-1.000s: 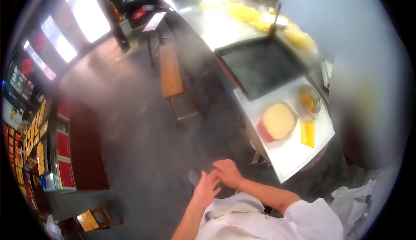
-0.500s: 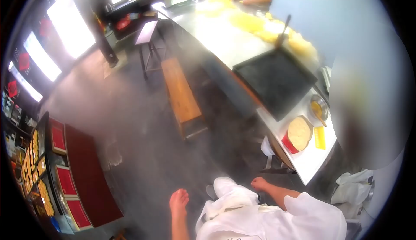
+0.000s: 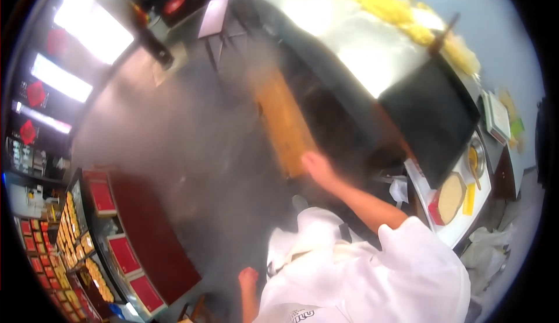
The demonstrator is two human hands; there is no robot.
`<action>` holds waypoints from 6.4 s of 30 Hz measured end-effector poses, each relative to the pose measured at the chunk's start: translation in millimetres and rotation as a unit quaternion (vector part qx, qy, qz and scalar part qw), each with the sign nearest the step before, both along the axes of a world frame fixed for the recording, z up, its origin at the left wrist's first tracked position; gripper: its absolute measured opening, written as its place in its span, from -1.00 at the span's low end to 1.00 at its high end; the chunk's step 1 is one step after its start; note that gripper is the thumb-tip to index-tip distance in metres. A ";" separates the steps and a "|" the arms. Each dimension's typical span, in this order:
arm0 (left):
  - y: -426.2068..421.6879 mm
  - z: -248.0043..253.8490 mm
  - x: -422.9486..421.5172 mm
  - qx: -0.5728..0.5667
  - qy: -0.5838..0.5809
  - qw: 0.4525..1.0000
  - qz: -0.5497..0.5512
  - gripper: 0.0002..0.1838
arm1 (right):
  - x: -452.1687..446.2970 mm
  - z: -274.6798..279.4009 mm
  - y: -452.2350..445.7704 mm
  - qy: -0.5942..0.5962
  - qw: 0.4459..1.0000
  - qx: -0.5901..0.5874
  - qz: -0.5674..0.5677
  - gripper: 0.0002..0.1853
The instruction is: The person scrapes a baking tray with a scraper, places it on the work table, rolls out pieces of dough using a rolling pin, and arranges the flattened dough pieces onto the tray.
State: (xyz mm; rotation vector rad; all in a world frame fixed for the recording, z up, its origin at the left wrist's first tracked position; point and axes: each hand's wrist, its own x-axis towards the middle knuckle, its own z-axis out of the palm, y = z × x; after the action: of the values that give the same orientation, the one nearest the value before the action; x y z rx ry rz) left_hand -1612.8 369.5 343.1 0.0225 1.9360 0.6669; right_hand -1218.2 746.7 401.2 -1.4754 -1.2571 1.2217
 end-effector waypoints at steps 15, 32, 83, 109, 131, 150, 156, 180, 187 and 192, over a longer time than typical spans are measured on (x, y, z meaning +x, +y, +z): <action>120.1 31.3 -110.2 -0.016 0.012 0.984 -0.178 -0.64 | -85.0 -98.5 290.8 -0.321 0.934 0.091 -0.126 -0.74; 858.8 45.8 -302.6 0.101 0.034 0.943 -0.315 -0.73 | -124.8 -37.1 350.8 -0.448 0.870 -0.072 -0.192 -0.72; 1420.8 136.2 394.2 0.156 -0.199 0.350 -0.902 -0.65 | -65.4 -100.7 602.0 -0.067 0.797 -0.328 -0.502 -0.70; 1447.2 133.1 714.2 0.619 0.241 0.082 -0.743 -0.79 | 186.8 136.3 610.8 -0.086 0.853 -0.122 -0.500 -0.75; 1152.8 170.8 578.8 0.546 -0.094 0.149 -0.819 -0.61 | 577.9 63.4 373.1 -0.337 0.616 -0.063 -0.709 -0.53; 1161.4 156.0 652.3 0.458 -0.015 0.242 -0.855 -0.66 | 723.2 63.9 392.3 -0.232 0.644 -0.027 -0.728 -0.20; 1168.7 155.0 655.4 0.449 -0.047 0.232 -0.862 -0.69 | 681.6 84.2 420.9 -0.293 0.581 0.000 -0.759 -0.21; 1081.4 124.3 614.2 0.525 0.141 0.180 -0.820 0.00 | 349.3 88.4 479.4 -0.426 0.770 -0.090 -0.467 -0.28; 1077.5 132.7 611.8 0.544 0.115 0.203 -0.806 -0.08 | 351.7 123.2 465.1 -0.336 0.791 -0.236 -0.454 -0.23; 1099.9 138.5 594.3 0.509 -0.098 0.473 -0.712 -0.31 | 364.2 128.3 470.2 -0.279 0.836 -0.194 -0.431 -0.19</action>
State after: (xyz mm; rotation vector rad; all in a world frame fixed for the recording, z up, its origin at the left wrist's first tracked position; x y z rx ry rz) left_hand -1018.5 1469.4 481.6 1.9600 0.4394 0.4146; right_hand -854.0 1216.9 529.6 -2.4453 -0.4936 0.4294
